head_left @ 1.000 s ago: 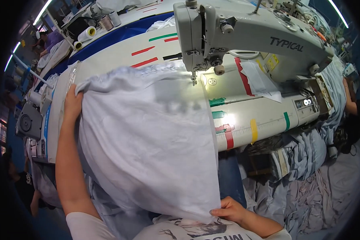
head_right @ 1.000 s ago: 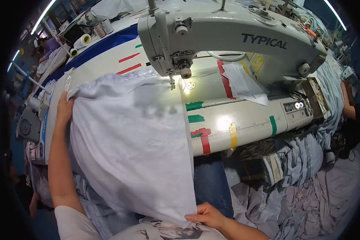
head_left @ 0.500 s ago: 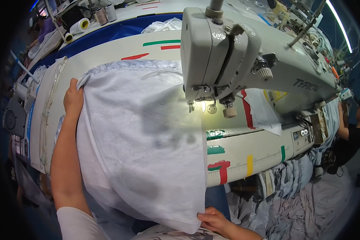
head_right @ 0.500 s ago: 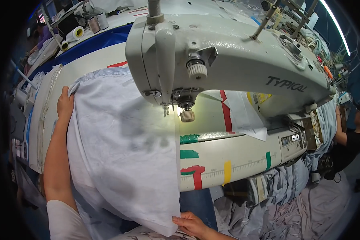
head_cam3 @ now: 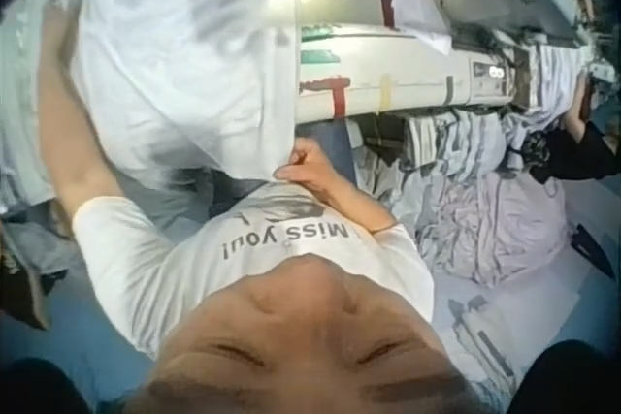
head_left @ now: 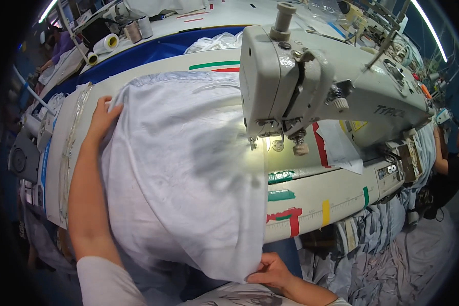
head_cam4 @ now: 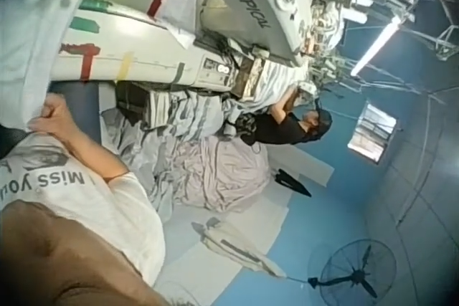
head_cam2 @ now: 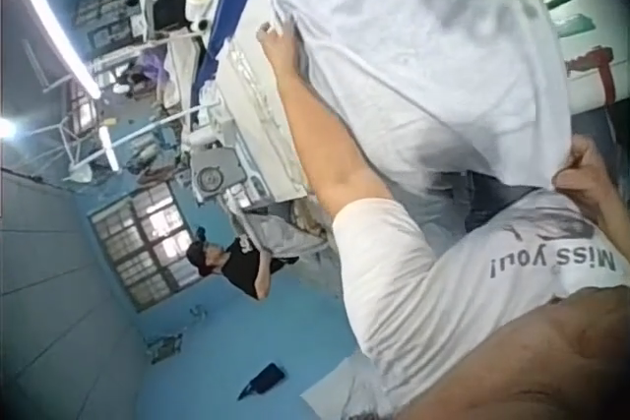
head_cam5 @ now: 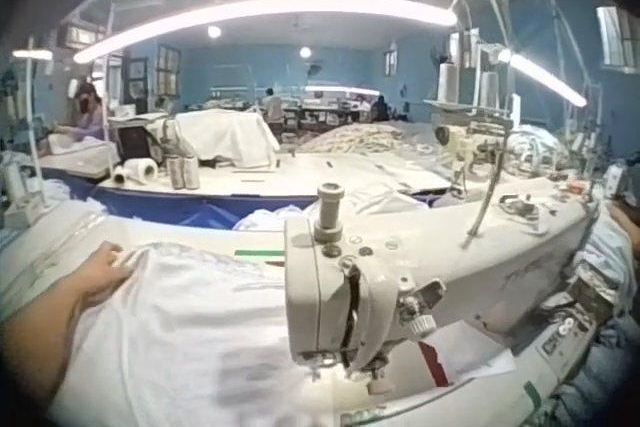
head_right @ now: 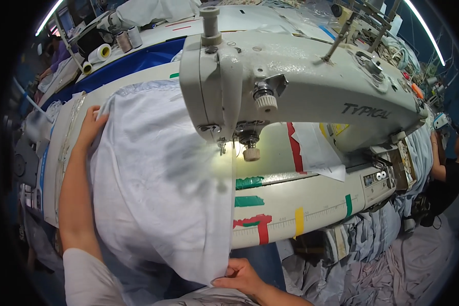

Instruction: The recorder is using an industrial sewing machine to sew the edges of white fabric to create pillowcases.

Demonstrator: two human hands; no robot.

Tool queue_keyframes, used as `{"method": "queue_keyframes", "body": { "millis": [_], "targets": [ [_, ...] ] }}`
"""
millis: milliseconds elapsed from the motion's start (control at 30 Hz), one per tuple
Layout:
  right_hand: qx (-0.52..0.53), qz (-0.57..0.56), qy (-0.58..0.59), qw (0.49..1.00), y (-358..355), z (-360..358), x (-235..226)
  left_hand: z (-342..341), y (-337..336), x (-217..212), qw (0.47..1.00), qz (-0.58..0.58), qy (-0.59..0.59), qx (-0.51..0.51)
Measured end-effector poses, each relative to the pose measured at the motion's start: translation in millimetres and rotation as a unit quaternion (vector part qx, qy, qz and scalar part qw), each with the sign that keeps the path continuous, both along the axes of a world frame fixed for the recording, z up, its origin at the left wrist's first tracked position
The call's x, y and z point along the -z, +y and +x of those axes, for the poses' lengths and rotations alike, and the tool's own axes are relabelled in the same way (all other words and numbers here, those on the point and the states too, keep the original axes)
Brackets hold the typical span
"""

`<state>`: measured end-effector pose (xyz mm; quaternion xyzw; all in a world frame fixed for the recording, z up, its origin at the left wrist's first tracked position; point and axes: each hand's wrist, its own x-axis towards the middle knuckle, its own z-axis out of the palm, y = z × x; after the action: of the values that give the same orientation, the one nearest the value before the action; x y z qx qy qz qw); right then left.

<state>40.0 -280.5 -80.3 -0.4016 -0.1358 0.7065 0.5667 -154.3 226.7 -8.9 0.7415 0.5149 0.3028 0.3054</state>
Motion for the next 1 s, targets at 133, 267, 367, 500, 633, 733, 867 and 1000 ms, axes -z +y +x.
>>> {"method": "queue_keyframes", "body": {
  "millis": [133, 267, 367, 500, 633, 733, 867, 1000],
  "targets": [
    [-0.054, 0.062, -0.188, 0.979, 16, -31, 8, -123, -111, -23, 0.941, 0.039, 0.335, 0.028],
    [-0.075, 0.096, -0.298, 0.947, 30, -66, 15, -223, -189, 1, 0.972, -0.098, 0.192, -0.096],
    [0.02, 0.183, -0.259, 0.948, 18, -46, -24, -225, -194, -6, 0.996, 0.039, 0.055, -0.065],
    [0.176, 0.263, -0.078, 0.945, -14, 25, -126, -175, -132, -128, 0.972, 0.173, 0.012, -0.156],
    [0.234, 0.215, 0.002, 0.948, -38, 43, -161, -160, -59, -249, 0.867, 0.446, 0.203, -0.092],
    [0.147, 0.137, -0.073, 0.977, -70, -5, -119, -170, -31, -274, 0.85, 0.46, 0.219, -0.13],
    [-0.033, -0.087, -0.165, 0.982, -96, -38, -69, -169, -15, -265, 0.823, 0.457, 0.276, -0.192],
    [0.004, 0.1, -0.12, 0.988, -119, -37, -74, -179, 4, -253, 0.805, 0.415, 0.376, -0.197]
  ]
}}
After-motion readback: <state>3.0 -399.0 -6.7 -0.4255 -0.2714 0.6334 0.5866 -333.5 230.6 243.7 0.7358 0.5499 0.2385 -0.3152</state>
